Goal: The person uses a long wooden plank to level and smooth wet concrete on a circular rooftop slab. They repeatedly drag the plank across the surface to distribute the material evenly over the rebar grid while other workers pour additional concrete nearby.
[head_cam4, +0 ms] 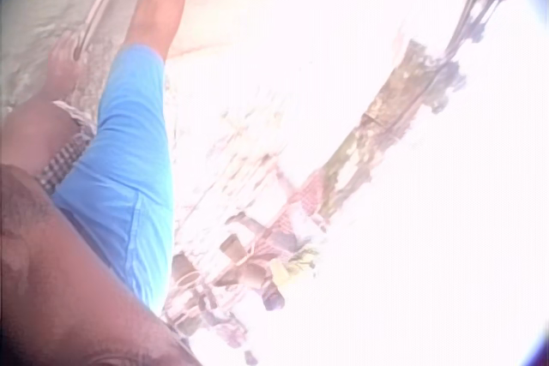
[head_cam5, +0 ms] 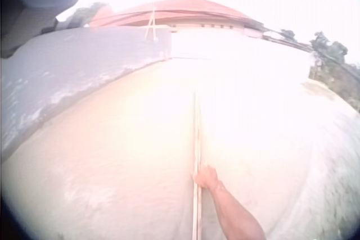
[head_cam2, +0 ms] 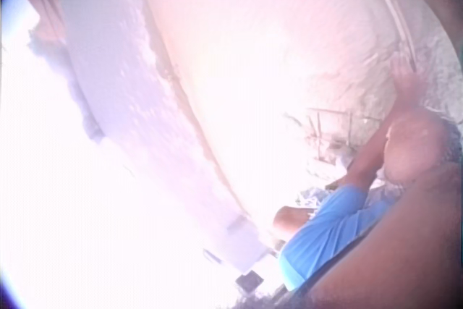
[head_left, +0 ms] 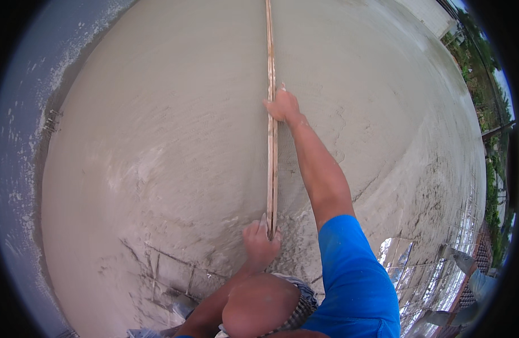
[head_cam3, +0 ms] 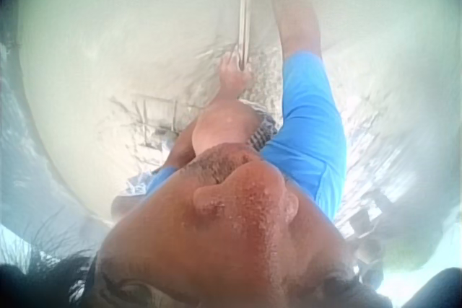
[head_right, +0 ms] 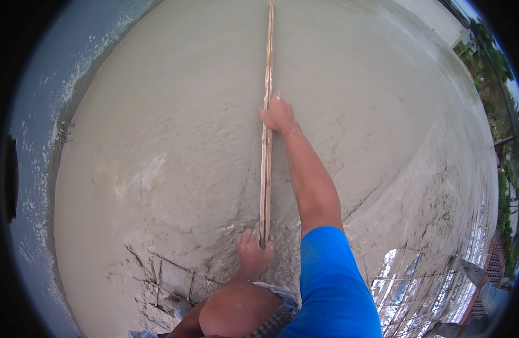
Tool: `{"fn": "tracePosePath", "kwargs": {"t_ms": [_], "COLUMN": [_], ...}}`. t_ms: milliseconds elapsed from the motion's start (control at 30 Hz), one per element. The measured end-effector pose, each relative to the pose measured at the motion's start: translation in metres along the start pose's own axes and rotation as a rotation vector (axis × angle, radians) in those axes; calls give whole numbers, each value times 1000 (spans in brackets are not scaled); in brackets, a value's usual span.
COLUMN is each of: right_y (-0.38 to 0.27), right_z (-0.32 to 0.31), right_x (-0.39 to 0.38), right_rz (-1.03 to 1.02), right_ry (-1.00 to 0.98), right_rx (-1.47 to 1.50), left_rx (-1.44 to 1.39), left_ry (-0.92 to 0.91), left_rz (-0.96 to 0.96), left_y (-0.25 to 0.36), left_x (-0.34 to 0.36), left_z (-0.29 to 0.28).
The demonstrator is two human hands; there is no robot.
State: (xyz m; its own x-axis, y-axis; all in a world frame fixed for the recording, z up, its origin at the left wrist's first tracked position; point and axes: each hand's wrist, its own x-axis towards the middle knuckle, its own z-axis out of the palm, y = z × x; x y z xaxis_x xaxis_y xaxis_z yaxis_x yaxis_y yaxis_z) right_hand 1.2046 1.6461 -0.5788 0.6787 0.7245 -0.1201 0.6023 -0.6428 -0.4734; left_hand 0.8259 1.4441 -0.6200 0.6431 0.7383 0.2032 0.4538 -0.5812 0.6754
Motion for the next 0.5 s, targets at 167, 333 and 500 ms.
{"fn": "tracePosePath", "kwargs": {"t_ms": [167,333,500], "right_y": [-27,-57,-64], "right_z": [21,30,30], "right_x": [-3,-18,-27], "right_rz": [-52,-55,-22], "right_ry": [8,-51,-8], "right_rx": [-50,-31,17], "left_rx": [5,30,17], "left_ry": [29,35,16], "left_rz": [-20,-7,-13], "left_y": [-12,-17,-20], "left_x": [-12,-25,-27], "left_z": [-14,-33,-39]}}
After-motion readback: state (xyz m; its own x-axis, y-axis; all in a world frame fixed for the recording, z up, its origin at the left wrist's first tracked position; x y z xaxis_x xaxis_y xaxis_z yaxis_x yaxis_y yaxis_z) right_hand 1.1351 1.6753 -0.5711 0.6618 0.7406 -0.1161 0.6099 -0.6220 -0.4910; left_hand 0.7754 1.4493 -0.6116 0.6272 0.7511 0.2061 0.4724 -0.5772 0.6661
